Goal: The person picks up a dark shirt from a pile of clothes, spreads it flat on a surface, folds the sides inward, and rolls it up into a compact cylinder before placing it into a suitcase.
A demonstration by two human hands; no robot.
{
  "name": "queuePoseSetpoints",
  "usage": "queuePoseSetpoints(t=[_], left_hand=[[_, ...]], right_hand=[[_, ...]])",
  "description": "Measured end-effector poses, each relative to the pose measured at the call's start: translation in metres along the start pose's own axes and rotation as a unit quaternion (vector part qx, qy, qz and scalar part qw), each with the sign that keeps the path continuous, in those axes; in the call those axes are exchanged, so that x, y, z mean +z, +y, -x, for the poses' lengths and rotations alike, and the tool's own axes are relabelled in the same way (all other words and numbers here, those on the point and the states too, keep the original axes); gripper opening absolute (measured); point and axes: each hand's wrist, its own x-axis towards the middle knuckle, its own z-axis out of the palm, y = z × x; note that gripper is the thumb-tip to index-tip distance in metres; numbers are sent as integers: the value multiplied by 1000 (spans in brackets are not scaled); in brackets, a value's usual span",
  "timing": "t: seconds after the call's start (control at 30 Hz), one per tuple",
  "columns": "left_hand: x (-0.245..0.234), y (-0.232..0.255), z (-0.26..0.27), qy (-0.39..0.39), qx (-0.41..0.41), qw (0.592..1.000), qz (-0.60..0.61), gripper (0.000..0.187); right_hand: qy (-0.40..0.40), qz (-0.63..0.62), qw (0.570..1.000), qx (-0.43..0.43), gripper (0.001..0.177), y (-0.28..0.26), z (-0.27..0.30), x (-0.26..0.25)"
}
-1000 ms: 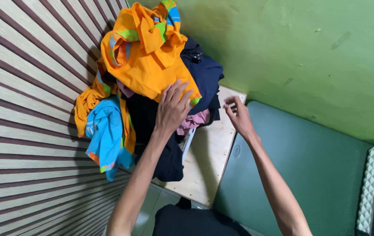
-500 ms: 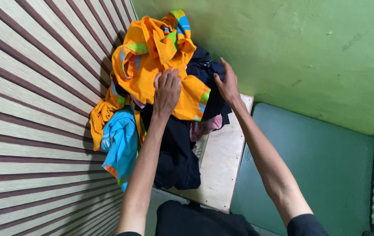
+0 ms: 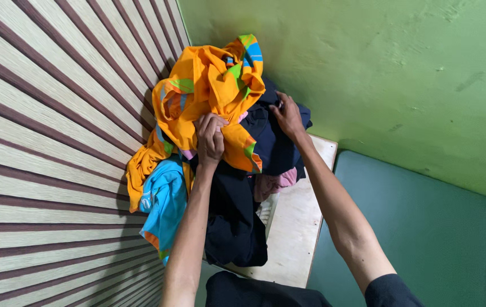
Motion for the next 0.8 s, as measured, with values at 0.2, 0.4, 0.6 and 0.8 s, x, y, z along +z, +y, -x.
queuePoseSetpoints(t=[0.2,0.4,0.6,0.8], left_hand=[[-2,1,2,14,17,1000,-17,21],[19,31,-11,-63,-72,949,-301,50],[32,45,-24,42,-9,921,-386,39],[37,44,-28,23,-42,912,-407,31]], right_hand=[[-4,-131,982,134,24,-11,7,-13],[31,-429,895,118,24,-19,36,-42],[72,-656,749,56,20,-62,59,-114],[143,-677,722,17,23,-90,85,-180]])
